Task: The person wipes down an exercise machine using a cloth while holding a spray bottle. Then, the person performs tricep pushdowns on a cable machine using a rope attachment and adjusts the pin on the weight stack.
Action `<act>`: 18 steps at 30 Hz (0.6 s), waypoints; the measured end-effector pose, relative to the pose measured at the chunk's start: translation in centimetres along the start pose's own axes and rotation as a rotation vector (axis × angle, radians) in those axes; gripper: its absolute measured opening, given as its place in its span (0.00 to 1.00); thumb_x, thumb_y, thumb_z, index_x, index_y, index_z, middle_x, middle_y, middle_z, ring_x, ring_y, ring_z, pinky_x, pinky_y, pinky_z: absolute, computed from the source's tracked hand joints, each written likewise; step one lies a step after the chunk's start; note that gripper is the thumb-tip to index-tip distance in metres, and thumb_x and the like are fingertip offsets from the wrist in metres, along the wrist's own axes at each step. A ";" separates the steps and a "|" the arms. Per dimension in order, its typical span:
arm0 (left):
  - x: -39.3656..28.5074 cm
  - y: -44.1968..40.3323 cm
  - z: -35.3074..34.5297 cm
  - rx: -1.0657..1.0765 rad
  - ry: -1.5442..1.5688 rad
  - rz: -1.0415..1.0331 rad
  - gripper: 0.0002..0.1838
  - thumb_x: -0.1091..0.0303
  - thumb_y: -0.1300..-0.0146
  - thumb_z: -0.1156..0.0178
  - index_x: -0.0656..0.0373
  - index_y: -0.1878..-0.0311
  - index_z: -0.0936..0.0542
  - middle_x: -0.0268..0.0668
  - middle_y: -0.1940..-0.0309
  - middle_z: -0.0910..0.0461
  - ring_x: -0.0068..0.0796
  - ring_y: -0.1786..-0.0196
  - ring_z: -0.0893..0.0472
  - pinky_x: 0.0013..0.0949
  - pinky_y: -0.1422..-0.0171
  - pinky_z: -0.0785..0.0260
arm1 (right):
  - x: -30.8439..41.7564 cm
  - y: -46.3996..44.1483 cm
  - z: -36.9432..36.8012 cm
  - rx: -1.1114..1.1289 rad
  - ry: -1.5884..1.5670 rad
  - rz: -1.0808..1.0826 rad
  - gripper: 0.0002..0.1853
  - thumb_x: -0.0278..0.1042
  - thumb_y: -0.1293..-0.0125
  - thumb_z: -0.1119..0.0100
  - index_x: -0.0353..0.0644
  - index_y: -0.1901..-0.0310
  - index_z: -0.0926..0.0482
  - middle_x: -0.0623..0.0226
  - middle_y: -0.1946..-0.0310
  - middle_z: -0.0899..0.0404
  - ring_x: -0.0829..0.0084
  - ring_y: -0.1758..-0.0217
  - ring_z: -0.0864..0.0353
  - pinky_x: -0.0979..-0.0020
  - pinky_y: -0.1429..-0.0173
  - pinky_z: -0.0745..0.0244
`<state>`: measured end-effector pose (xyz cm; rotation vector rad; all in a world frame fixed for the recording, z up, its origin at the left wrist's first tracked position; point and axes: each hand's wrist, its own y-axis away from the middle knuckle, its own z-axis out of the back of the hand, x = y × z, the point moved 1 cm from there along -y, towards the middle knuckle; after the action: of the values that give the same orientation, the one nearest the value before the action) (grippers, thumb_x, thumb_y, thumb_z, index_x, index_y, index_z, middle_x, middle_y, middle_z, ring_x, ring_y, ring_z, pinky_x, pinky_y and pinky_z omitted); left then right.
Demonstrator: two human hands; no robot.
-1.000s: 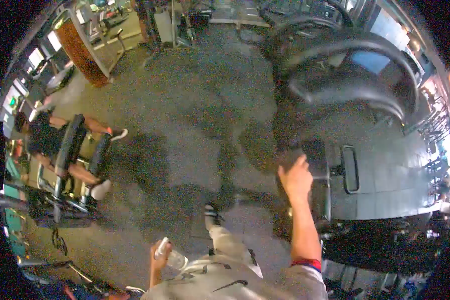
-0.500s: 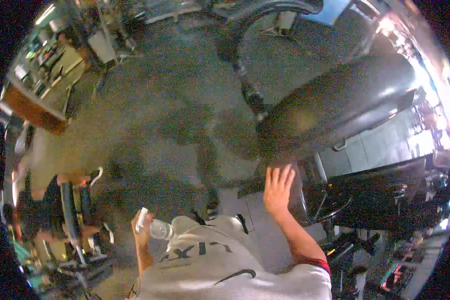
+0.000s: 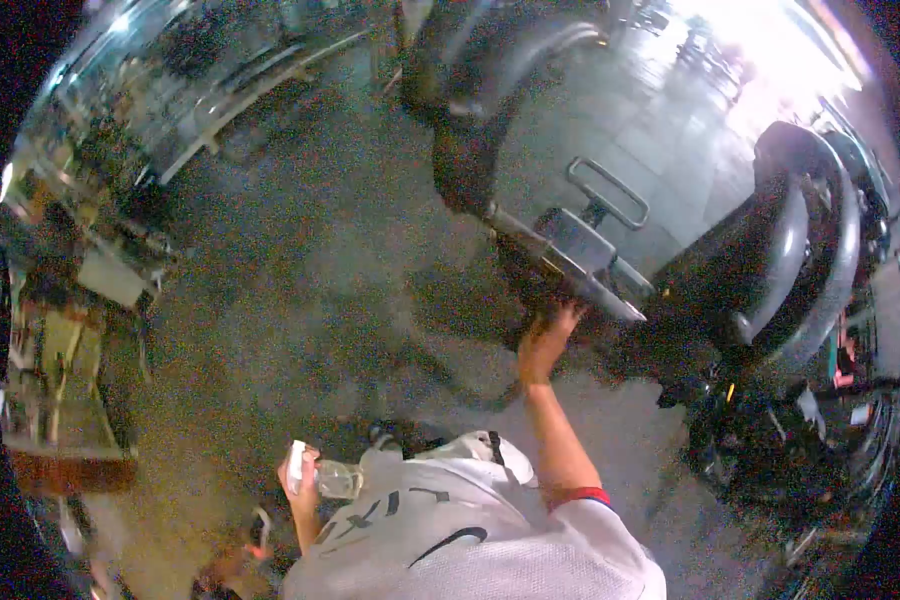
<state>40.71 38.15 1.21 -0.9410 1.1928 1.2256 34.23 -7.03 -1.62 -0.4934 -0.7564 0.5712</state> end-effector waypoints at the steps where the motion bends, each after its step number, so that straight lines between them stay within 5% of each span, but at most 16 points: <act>1: 0.3 -2.1 1.4 0.009 0.003 0.002 0.11 0.62 0.38 0.42 0.62 0.66 0.23 0.32 0.71 0.23 0.19 0.70 0.27 0.25 0.66 0.35 | 0.3 -0.1 -0.2 0.022 -0.183 -0.230 0.23 0.32 0.33 0.51 0.29 0.40 0.39 0.48 0.38 0.38 0.50 0.34 0.42 0.61 0.31 0.47; 3: 2.9 -7.5 5.7 0.149 0.004 -0.071 0.11 0.63 0.39 0.40 0.62 0.65 0.22 0.32 0.70 0.22 0.19 0.69 0.26 0.25 0.63 0.34 | -0.2 1.2 0.2 0.021 -0.551 -0.684 0.22 0.36 0.31 0.53 0.30 0.41 0.37 0.47 0.42 0.33 0.52 0.39 0.35 0.59 0.33 0.44; 4: 2.9 -10.3 7.1 0.204 0.011 -0.045 0.10 0.63 0.39 0.40 0.61 0.65 0.22 0.32 0.70 0.23 0.19 0.68 0.26 0.24 0.63 0.34 | 2.9 0.9 3.4 -0.049 -0.508 -0.483 0.23 0.37 0.31 0.52 0.30 0.41 0.37 0.47 0.47 0.28 0.54 0.46 0.30 0.61 0.37 0.40; 7: 1.1 -17.3 8.0 0.290 -0.071 -0.086 0.08 0.64 0.38 0.41 0.60 0.64 0.21 0.31 0.69 0.23 0.18 0.69 0.27 0.24 0.65 0.34 | 10.4 -1.9 9.9 -0.368 -0.494 -0.494 0.22 0.38 0.31 0.51 0.34 0.40 0.36 0.49 0.46 0.28 0.55 0.43 0.31 0.60 0.36 0.41; 9: 0.2 -23.5 8.1 0.361 -0.099 -0.166 0.11 0.61 0.38 0.40 0.59 0.63 0.21 0.31 0.68 0.23 0.17 0.69 0.27 0.24 0.68 0.34 | 13.7 -5.3 11.3 -0.563 0.042 0.095 0.21 0.35 0.33 0.50 0.37 0.41 0.35 0.50 0.46 0.29 0.55 0.40 0.32 0.55 0.35 0.43; 11: -1.1 -28.6 6.0 0.347 -0.075 -0.159 0.10 0.63 0.36 0.43 0.60 0.65 0.23 0.31 0.70 0.24 0.18 0.69 0.27 0.24 0.67 0.35 | 15.1 -8.9 9.8 -0.356 0.436 0.128 0.21 0.36 0.37 0.46 0.38 0.44 0.31 0.49 0.47 0.28 0.55 0.37 0.35 0.51 0.33 0.47; 13: -4.0 -33.2 2.7 0.423 -0.161 -0.237 0.11 0.65 0.34 0.48 0.62 0.69 0.24 0.31 0.74 0.25 0.18 0.72 0.29 0.26 0.68 0.36 | 8.7 -11.7 2.2 -0.224 0.566 0.067 0.18 0.42 0.40 0.46 0.37 0.55 0.23 0.47 0.54 0.24 0.54 0.46 0.28 0.54 0.38 0.42; 18: -6.0 -38.0 -4.4 0.609 -0.118 -0.338 0.13 0.61 0.36 0.45 0.64 0.68 0.24 0.33 0.73 0.25 0.19 0.72 0.29 0.25 0.68 0.36 | 7.9 -13.0 1.4 0.032 0.740 -0.419 0.16 0.45 0.42 0.47 0.41 0.67 0.19 0.54 0.68 0.19 0.57 0.58 0.23 0.54 0.42 0.38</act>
<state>77.83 27.45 3.38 -0.5688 1.1564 0.5819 41.70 -11.35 10.98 -0.4543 -0.1274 -0.0117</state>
